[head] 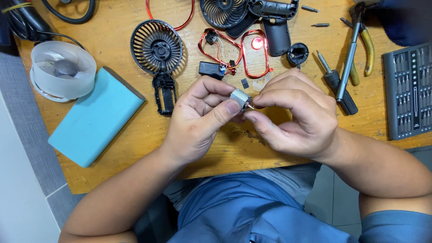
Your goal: Repairing and cleaning a small portable fan by disassembling it and using tools
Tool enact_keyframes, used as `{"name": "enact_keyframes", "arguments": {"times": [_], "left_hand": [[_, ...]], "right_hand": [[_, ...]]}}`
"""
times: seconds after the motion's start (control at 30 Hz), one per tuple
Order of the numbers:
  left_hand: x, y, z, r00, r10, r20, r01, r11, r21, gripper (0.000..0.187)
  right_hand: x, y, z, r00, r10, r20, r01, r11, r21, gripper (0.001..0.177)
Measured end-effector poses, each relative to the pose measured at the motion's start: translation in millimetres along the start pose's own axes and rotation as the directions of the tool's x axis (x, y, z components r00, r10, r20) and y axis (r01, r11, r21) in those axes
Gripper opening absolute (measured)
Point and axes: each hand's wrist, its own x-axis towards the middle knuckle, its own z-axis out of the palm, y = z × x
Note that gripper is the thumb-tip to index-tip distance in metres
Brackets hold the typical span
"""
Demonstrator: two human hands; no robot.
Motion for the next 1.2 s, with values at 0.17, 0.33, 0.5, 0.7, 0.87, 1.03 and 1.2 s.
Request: {"name": "enact_keyframes", "arguments": {"times": [0.17,0.33,0.5,0.7,0.87,1.03,1.2], "left_hand": [[-1,-3,-1,1.000,0.000,-0.013,0.000,1.000,-0.010,0.022],[0,-6,-3,0.999,0.014,-0.035,-0.015,0.999,-0.028,0.019],[-2,2,6,1.000,0.009,-0.022,-0.010,1.000,-0.021,0.032],[2,-3,-4,0.998,0.008,-0.068,-0.016,0.993,-0.118,0.043],[4,11,0,0.995,-0.015,-0.095,0.002,0.991,-0.133,0.043],[0,18,1,0.998,-0.059,-0.033,0.049,0.970,-0.240,0.039],[1,17,2,0.996,-0.083,-0.032,0.073,0.969,-0.236,0.040]], "right_hand": [[1,-1,0,1.000,0.009,0.010,-0.009,1.000,-0.003,0.020],[1,0,2,1.000,-0.030,0.005,0.030,0.999,-0.019,0.015],[-2,3,5,0.999,-0.046,-0.020,0.046,0.999,-0.019,0.010],[-5,3,3,0.997,-0.067,-0.027,0.066,0.996,-0.059,0.009],[-8,0,-1,0.998,0.057,-0.020,-0.056,0.998,0.040,0.011],[-13,-6,-3,0.885,0.456,0.092,-0.440,0.757,0.483,0.016],[-9,-1,-3,0.864,0.491,0.111,-0.465,0.694,0.550,0.016]]}}
